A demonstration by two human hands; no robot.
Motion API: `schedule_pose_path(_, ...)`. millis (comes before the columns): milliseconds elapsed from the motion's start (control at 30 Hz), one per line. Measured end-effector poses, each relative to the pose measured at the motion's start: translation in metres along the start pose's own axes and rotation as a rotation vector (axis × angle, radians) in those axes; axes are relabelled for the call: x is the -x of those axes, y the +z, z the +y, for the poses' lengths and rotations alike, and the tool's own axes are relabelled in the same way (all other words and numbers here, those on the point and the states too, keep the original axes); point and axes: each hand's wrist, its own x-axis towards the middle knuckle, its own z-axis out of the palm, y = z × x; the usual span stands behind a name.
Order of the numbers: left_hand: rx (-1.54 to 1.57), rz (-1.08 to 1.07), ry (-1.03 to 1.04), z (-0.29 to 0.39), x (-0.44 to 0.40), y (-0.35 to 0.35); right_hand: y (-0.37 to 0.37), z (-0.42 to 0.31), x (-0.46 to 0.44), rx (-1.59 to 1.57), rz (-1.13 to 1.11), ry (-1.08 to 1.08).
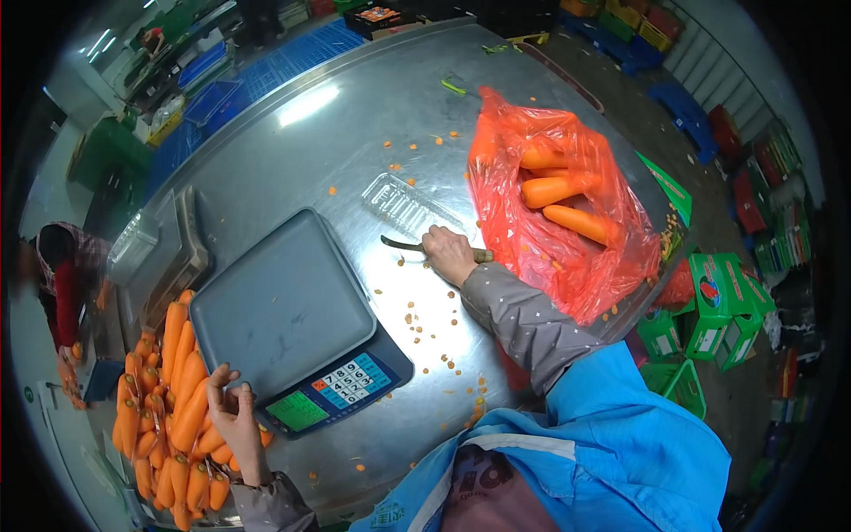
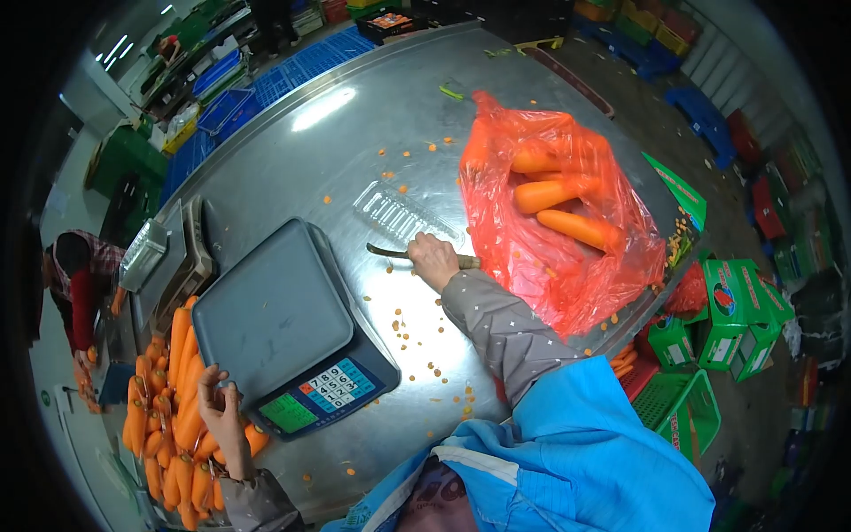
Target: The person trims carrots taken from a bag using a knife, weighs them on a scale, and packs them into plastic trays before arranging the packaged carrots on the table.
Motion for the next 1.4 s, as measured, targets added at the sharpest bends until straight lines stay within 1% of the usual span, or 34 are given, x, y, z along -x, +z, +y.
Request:
schedule_pose_path(100, 0.022, -0.020, -0.016, 0.001, 0.000, 0.007, 0.001, 0.001, 0.000, -0.042, 0.016, -0.018)
schedule_pose_path(167, 0.042, -0.027, -0.026, 0.001, -0.001, 0.010, 0.008, 0.005, 0.000, -0.043, 0.040, 0.030)
schedule_pose_path(267, 0.033, -0.037, -0.024, 0.003, 0.000, 0.014, 0.007, 0.006, -0.004, -0.055, 0.052, 0.021)
schedule_pose_path(367, 0.016, -0.071, -0.014, 0.009, 0.001, 0.018, -0.009, 0.007, -0.018, -0.013, 0.053, -0.016)
schedule_pose_path(433, -0.005, -0.096, 0.040, 0.013, 0.004, 0.021, -0.041, -0.005, -0.025, -0.020, 0.176, -0.046)
schedule_pose_path(467, -0.006, -0.094, 0.034, 0.016, 0.003, 0.025, -0.059, -0.013, -0.028, -0.010, 0.237, -0.071)
schedule_pose_path(500, -0.136, -0.095, 0.163, 0.021, 0.002, 0.029, -0.074, -0.024, -0.028, -0.010, 0.232, -0.070)
schedule_pose_path(533, -0.263, -0.104, 0.293, 0.027, 0.002, 0.034, -0.088, -0.038, -0.026, -0.033, 0.232, -0.141)
schedule_pose_path(567, -0.463, -0.054, 0.422, 0.034, 0.002, 0.040, -0.100, -0.053, -0.024, -0.050, 0.234, -0.210)
schedule_pose_path(600, -0.453, -0.068, 0.425, 0.042, 0.000, 0.047, -0.107, -0.071, -0.019, -0.037, 0.235, -0.295)
schedule_pose_path(633, -0.745, -0.024, 0.655, 0.049, -0.001, 0.053, -0.122, -0.093, -0.013, -0.108, 0.304, -0.439)
schedule_pose_path(667, -1.034, 0.029, 0.888, 0.056, -0.002, 0.060, -0.121, -0.108, -0.005, -0.162, 0.329, -0.529)
schedule_pose_path(700, -1.106, 0.036, 0.888, 0.062, 0.000, 0.069, -0.124, -0.122, 0.002, -0.227, 0.357, -0.599)
schedule_pose_path(733, -1.098, 0.026, 0.896, 0.056, -0.003, 0.069, -0.131, -0.131, 0.009, -0.251, 0.309, -0.609)
schedule_pose_path(800, -1.055, -0.179, 0.819, 0.029, -0.016, 0.063, -0.134, -0.131, 0.016, -0.359, 0.310, -0.560)
schedule_pose_path(833, -1.012, -0.123, 0.811, 0.021, -0.020, 0.065, -0.141, -0.122, 0.017, -0.387, 0.300, -0.482)
schedule_pose_path(867, -1.013, -0.128, 0.814, 0.014, -0.022, 0.062, -0.149, -0.108, 0.020, -0.417, 0.289, -0.404)
schedule_pose_path(900, -1.033, -0.129, 0.707, 0.007, -0.023, 0.056, -0.151, -0.086, 0.023, -0.397, 0.258, -0.317)
schedule_pose_path(933, -1.049, -0.128, 0.599, -0.001, -0.025, 0.050, -0.144, -0.056, 0.027, -0.462, 0.249, -0.236)
schedule_pose_path(967, -1.079, -0.185, 0.566, -0.010, -0.028, 0.041, -0.157, -0.027, 0.033, -0.534, 0.031, -0.022)
schedule_pose_path(1000, -1.078, -0.189, 0.568, -0.007, -0.026, 0.040, -0.147, 0.011, 0.042, -0.582, 0.102, 0.077)
schedule_pose_path(1033, -1.064, -0.193, 0.569, -0.001, -0.024, 0.040, -0.162, 0.041, 0.049, -0.340, 0.106, 0.102)
schedule_pose_path(1067, -1.051, -0.197, 0.570, 0.004, -0.023, 0.039, -0.156, 0.082, 0.062, -0.240, 0.121, 0.185)
schedule_pose_path(1100, -1.076, -0.213, 0.554, 0.005, -0.023, 0.038, -0.159, 0.121, 0.072, -0.129, 0.062, 0.272)
schedule_pose_path(1133, -1.078, -0.213, 0.554, 0.011, -0.022, 0.042, -0.157, 0.158, 0.087, -0.009, 0.059, 0.304)
schedule_pose_path(1200, -0.885, -0.216, 0.499, 0.026, -0.018, 0.056, -0.178, 0.184, 0.106, 0.158, -0.112, 0.507)
schedule_pose_path(1233, -0.890, -0.216, 0.500, 0.031, -0.016, 0.065, -0.180, 0.198, 0.114, 0.153, -0.112, 0.508)
schedule_pose_path(1300, -0.796, -0.256, 0.539, 0.041, -0.011, 0.085, -0.180, 0.215, 0.127, 0.290, -0.168, 0.506)
schedule_pose_path(1333, -0.800, -0.260, 0.540, 0.047, -0.009, 0.096, -0.180, 0.219, 0.128, 0.286, -0.169, 0.510)
schedule_pose_path(1400, -0.619, -0.353, 0.492, 0.058, -0.005, 0.119, -0.187, 0.223, 0.127, 0.218, -0.208, 0.498)
